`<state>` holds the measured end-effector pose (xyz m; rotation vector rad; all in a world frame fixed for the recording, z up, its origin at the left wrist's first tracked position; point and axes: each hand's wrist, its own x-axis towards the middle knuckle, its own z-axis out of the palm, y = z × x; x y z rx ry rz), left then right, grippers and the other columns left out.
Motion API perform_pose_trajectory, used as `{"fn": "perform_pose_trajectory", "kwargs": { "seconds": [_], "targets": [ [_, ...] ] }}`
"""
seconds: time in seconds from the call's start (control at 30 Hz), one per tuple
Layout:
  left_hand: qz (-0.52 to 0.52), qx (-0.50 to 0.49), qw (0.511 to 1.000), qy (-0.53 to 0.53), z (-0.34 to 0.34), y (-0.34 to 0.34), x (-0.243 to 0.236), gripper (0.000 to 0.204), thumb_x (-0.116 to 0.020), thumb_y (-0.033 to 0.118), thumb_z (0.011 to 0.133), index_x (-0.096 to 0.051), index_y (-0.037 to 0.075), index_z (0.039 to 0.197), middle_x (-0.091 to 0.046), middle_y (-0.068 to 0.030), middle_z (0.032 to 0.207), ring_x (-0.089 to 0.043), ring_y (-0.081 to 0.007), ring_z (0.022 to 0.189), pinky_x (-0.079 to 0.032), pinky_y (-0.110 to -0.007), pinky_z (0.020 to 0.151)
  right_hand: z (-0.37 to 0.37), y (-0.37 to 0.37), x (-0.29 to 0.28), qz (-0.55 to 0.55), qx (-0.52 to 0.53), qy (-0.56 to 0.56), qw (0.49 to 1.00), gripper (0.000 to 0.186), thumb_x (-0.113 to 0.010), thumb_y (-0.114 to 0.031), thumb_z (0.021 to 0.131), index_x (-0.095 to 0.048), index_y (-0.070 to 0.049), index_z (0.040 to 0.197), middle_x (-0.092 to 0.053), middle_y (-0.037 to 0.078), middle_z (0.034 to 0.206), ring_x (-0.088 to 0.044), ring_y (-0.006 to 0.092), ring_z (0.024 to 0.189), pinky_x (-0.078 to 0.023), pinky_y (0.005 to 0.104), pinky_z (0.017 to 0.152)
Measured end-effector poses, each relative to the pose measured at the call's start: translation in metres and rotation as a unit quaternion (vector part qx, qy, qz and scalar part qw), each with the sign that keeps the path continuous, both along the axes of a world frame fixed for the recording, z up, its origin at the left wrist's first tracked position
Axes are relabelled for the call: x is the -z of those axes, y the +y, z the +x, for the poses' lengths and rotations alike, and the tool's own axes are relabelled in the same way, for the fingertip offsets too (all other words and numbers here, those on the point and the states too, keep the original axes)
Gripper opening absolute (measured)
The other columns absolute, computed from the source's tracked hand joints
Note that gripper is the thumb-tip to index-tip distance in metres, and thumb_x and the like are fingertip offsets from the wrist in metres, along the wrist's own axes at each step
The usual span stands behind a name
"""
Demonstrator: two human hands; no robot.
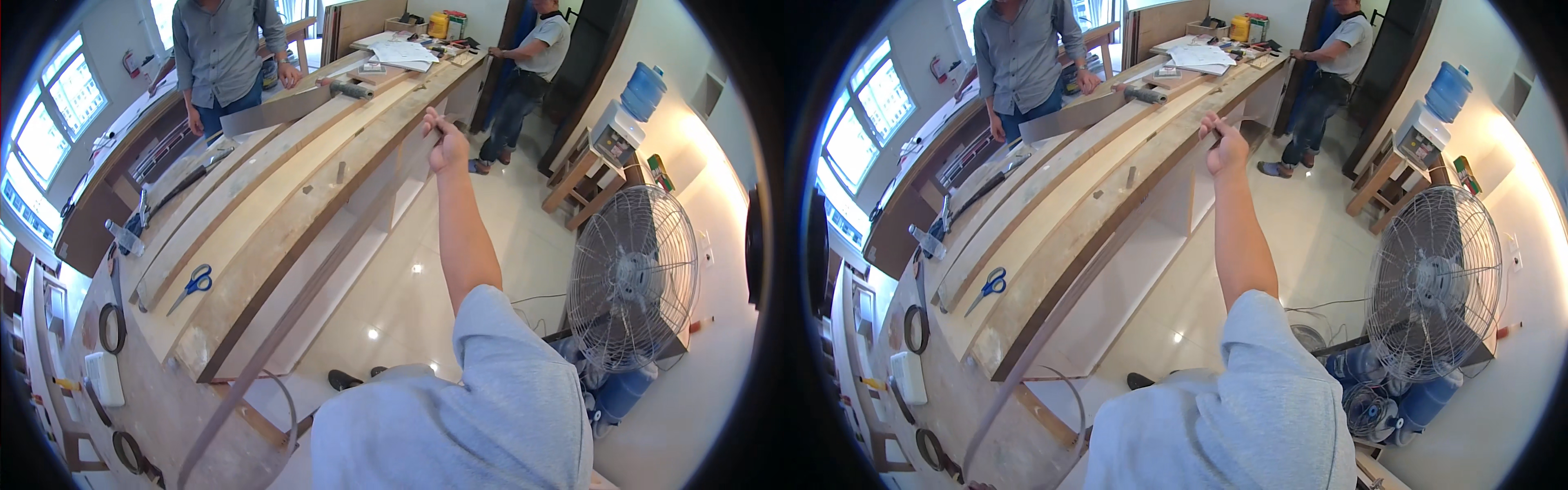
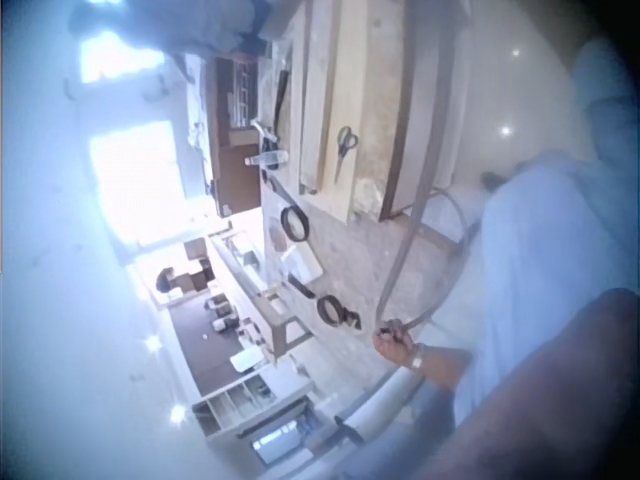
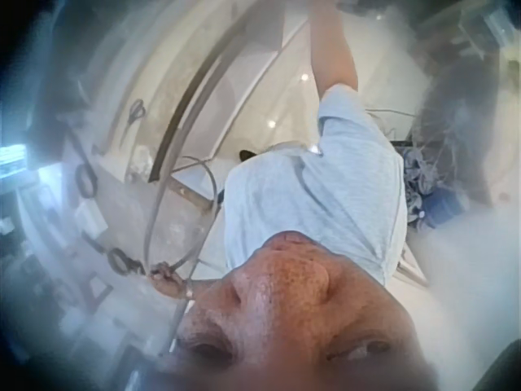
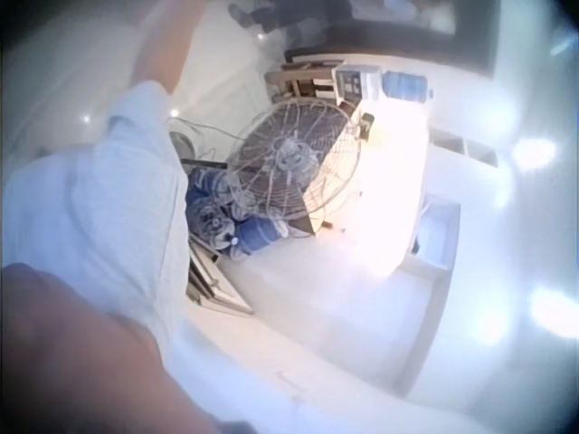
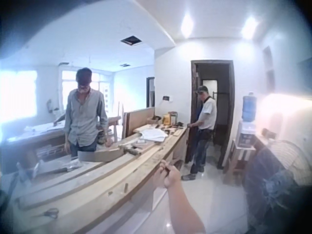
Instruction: The person handles long strips of brown edging material, cutting them to length using blue scissors, coiling the strips, and organizing them on work surfaces in a woodworking shop.
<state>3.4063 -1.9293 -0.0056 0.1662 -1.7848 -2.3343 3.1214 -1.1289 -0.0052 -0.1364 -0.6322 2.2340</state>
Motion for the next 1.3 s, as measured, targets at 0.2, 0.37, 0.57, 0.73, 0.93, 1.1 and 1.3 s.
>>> {"fn": "perform_pose_trajectory", "kwargs": {
  "seconds": [0.2, 0.37, 0.57, 0.73, 0.93, 1.1, 1.3],
  "targets": [
    [0.104, -0.201, 0.974, 0.021, 0.037, -0.037, 0.035, 0.029, -0.061, 0.033, 0.089, -0.059, 0.005, 0.086, -0.057, -0.0058, 0.072, -0.055, -0.0196, 0.072, -0.046, -0.033, 0.066, 0.021, -0.019, -0.008, -0.008, -0.013, -0.003, 1.000, 0.018, -0.048, -0.002, 0.092, -0.046, 0.005, 0.109, -0.060, 0.016, 0.106, -0.062, 0.0229, 0.085, -0.056, 0.0315, 0.069],
    [0.075, -0.248, 0.966, 0.015, 0.079, -0.063, 0.039, 0.028, -0.059, 0.034, 0.091, -0.060, 0.006, 0.086, -0.059, -0.0057, 0.075, -0.056, -0.0218, 0.073, -0.046, -0.037, 0.066, 0.033, -0.049, 0.005, -0.007, -0.069, 0.020, 0.997, 0.020, -0.049, -0.003, 0.092, -0.045, 0.005, 0.110, -0.060, 0.017, 0.102, -0.061, 0.0222, 0.081, -0.055, 0.0323, 0.067],
    [-0.054, -0.392, 0.910, -0.124, 0.134, -0.144, 0.085, 0.024, -0.053, 0.027, 0.093, -0.058, 0.007, 0.106, -0.052, 0.0024, 0.082, -0.051, -0.0105, 0.082, -0.043, -0.032, 0.082, 0.079, -0.184, -0.029, 0.132, -0.143, -0.003, 0.981, 0.024, -0.057, -0.011, 0.088, -0.059, 0.009, 0.101, -0.057, 0.011, 0.083, -0.051, 0.0211, 0.076, -0.042, 0.0315, 0.075],
    [0.090, -0.395, 0.906, -0.126, 0.127, -0.180, 0.105, 0.019, -0.052, 0.030, 0.095, -0.056, 0.013, 0.103, -0.052, 0.0024, 0.072, -0.053, -0.0122, 0.069, -0.047, -0.035, 0.069, 0.154, -0.325, -0.056, 0.096, -0.305, 0.075, 0.945, 0.034, -0.052, -0.007, 0.090, -0.052, 0.001, 0.123, -0.060, 0.007, 0.111, -0.051, 0.0202, 0.100, -0.041, 0.0329, 0.093],
    [0.080, -0.373, 0.915, -0.132, 0.181, -0.197, 0.139, 0.033, -0.048, 0.038, 0.097, -0.054, 0.007, 0.106, -0.058, -0.0050, 0.075, -0.058, -0.0160, 0.067, -0.051, -0.032, 0.061, 0.207, -0.563, -0.075, 0.190, -0.396, 0.219, 0.871, 0.034, -0.052, -0.018, 0.095, -0.047, -0.001, 0.125, -0.058, 0.011, 0.119, -0.054, 0.0232, 0.111, -0.047, 0.0360, 0.087],
    [0.085, -0.344, 0.905, -0.233, 0.156, -0.204, 0.182, 0.031, -0.053, 0.037, 0.095, -0.055, 0.007, 0.098, -0.059, -0.0052, 0.075, -0.060, -0.0161, 0.065, -0.051, -0.030, 0.056, 0.235, -0.701, -0.082, 0.263, -0.335, 0.235, 0.874, 0.032, -0.061, -0.010, 0.090, -0.047, -0.001, 0.117, -0.059, 0.019, 0.114, -0.059, 0.0247, 0.103, -0.053, 0.0359, 0.085],
    [0.055, -0.305, 0.910, -0.275, 0.110, -0.160, 0.184, 0.032, -0.059, 0.037, 0.091, -0.053, 0.007, 0.092, -0.061, -0.0052, 0.077, -0.059, -0.0130, 0.058, -0.049, -0.026, 0.048, 0.243, -0.740, -0.025, 0.356, -0.320, 0.183, 0.859, 0.030, -0.073, -0.005, 0.080, -0.056, -0.002, 0.105, -0.059, 0.018, 0.115, -0.057, 0.0232, 0.107, -0.048, 0.0336, 0.090]
  ]
}}
